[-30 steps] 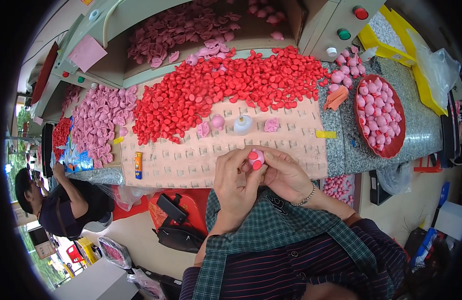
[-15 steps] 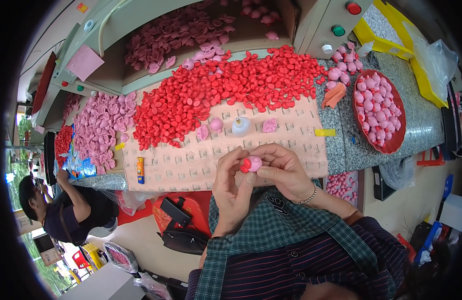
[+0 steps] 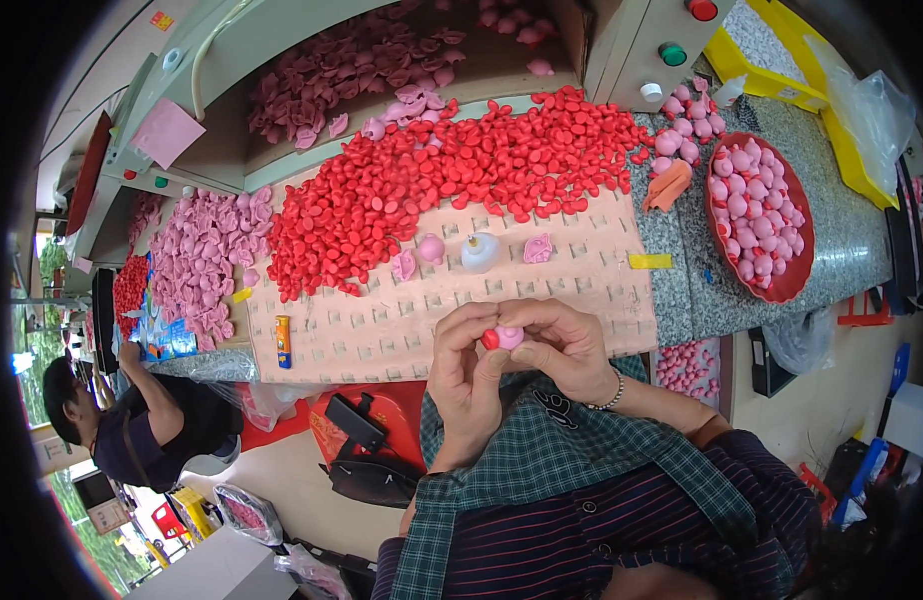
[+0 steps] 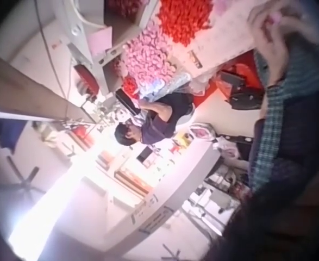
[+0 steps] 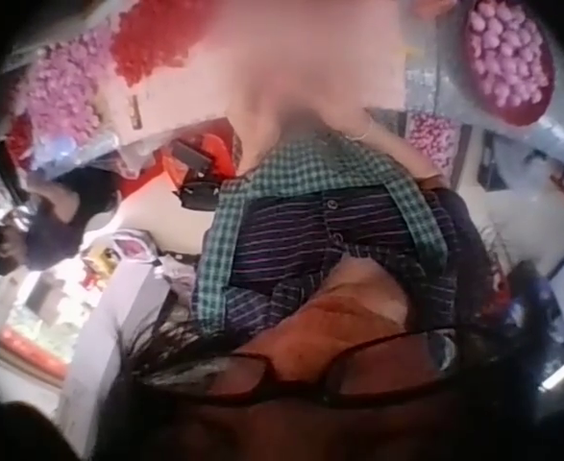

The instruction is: Manually joining two halves of small pink plastic toy components together at a factory workstation.

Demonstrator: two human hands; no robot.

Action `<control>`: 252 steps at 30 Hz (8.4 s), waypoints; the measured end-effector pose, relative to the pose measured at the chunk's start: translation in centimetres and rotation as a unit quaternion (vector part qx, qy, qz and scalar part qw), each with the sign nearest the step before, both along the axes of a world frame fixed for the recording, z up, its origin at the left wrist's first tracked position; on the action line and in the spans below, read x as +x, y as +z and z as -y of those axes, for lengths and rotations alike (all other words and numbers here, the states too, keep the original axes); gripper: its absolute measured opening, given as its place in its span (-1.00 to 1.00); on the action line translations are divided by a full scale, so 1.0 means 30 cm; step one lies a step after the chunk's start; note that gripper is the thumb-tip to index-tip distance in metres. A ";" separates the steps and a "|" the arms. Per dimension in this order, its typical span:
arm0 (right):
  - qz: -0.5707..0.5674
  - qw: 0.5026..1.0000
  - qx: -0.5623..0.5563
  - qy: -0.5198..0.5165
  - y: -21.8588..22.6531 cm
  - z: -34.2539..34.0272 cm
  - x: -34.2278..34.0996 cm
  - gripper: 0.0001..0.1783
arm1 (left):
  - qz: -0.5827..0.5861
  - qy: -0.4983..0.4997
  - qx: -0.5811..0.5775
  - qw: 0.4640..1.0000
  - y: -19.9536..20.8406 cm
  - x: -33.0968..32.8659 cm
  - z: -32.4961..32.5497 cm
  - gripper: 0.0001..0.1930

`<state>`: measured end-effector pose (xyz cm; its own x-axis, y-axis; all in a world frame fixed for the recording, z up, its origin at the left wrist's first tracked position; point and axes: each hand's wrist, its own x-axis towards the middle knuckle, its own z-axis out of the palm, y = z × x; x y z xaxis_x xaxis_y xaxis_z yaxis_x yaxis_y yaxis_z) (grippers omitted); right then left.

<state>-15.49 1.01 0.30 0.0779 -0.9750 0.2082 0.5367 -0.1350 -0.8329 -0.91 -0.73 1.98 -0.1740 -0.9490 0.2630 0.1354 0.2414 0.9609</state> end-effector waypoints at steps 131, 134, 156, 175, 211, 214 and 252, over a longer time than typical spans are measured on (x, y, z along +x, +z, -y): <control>-0.024 0.995 0.098 0.016 0.001 0.029 -0.016 -0.74 | 0.014 -0.033 0.238 0.971 0.044 0.002 0.032 -0.69; -0.037 0.997 0.061 -0.025 0.016 0.024 0.002 -0.73 | -0.047 -0.062 0.286 0.955 0.031 0.014 0.031 -0.69; -0.367 0.914 -0.148 -0.092 0.017 0.067 -0.059 -0.68 | 0.198 -0.057 0.177 0.962 0.108 0.033 0.029 -0.87; 0.122 0.965 0.225 0.061 -0.004 0.037 -0.010 -0.79 | 0.235 0.066 -0.022 0.970 0.059 -0.004 0.031 -0.67; -0.293 0.931 -0.083 -0.200 0.042 0.060 0.038 -0.75 | -0.141 -0.056 0.210 0.966 0.024 0.029 0.030 -0.63; -0.337 0.897 -0.152 -0.243 0.030 0.061 0.043 -0.73 | -0.163 -0.060 0.239 0.955 0.043 0.024 0.022 -0.57; -0.261 0.943 -0.157 -0.134 0.007 0.094 0.020 -0.48 | -0.197 -0.018 0.316 0.928 0.015 0.033 0.019 -0.70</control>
